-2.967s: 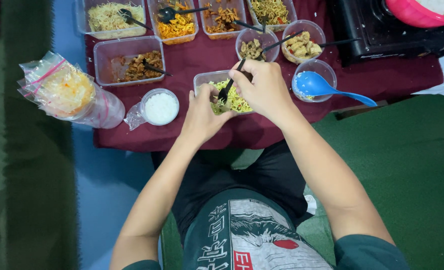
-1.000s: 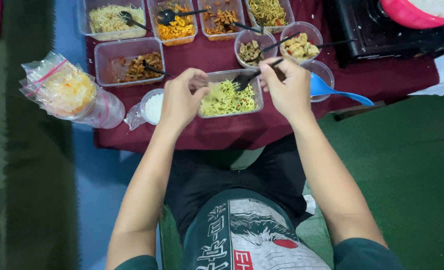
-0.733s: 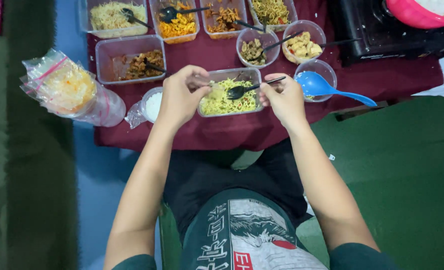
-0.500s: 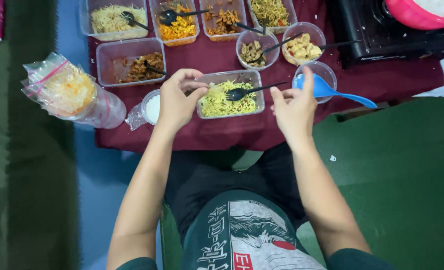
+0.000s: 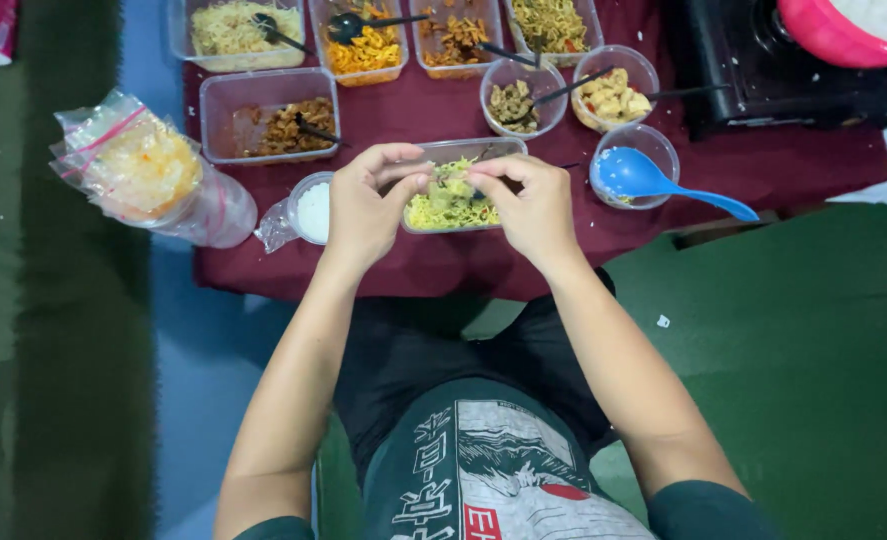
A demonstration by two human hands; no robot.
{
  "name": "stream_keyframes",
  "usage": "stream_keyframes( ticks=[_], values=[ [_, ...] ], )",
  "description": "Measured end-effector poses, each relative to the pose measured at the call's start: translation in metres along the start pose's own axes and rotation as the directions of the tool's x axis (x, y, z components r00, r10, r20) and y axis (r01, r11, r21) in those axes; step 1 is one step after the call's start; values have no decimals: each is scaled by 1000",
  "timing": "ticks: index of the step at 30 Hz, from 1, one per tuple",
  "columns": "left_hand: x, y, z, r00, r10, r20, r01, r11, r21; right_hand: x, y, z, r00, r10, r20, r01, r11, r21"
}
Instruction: Portioning food ingredients into small bags and packing them into a cardboard box
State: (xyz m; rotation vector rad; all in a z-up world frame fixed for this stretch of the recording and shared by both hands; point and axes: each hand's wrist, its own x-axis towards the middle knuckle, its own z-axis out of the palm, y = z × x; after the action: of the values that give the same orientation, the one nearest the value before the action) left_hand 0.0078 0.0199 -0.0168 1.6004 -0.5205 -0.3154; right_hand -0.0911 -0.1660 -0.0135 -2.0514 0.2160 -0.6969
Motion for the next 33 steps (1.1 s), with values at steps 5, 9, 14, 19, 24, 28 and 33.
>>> stream_keyframes(
  ticks=[5, 9, 14, 19, 24, 28, 33],
  values=[
    [-2, -1, 3, 997, 68, -21, -68, 998, 14, 1, 1, -1, 999, -21, 39, 20, 1000, 19],
    [-6, 7, 6, 987, 144, -65, -143, 990, 7, 1, -8, -8, 997, -34, 73, 31, 999, 31],
    [-6, 7, 11, 961, 255, -107, -247, 965, 88, 1, 3, -11, 996, -45, 73, 43, 999, 19],
    [-8, 7, 13, 866, 500, -12, -470, 821, 324, 0, 4, -11, 996, -43, 83, 43, 999, -4],
    [-15, 15, 13, 839, 534, 105, -517, 721, 462, -4, -2, -10, 997, 43, 66, -40, 998, -50],
    [-11, 8, 10, 817, 558, 145, -556, 694, 458, -4, 2, -10, 997, 51, 60, -47, 997, -56],
    [-11, 15, 10, 806, 557, 200, -575, 656, 490, -5, 3, -9, 997, 58, 60, -56, 998, -30]
  ],
)
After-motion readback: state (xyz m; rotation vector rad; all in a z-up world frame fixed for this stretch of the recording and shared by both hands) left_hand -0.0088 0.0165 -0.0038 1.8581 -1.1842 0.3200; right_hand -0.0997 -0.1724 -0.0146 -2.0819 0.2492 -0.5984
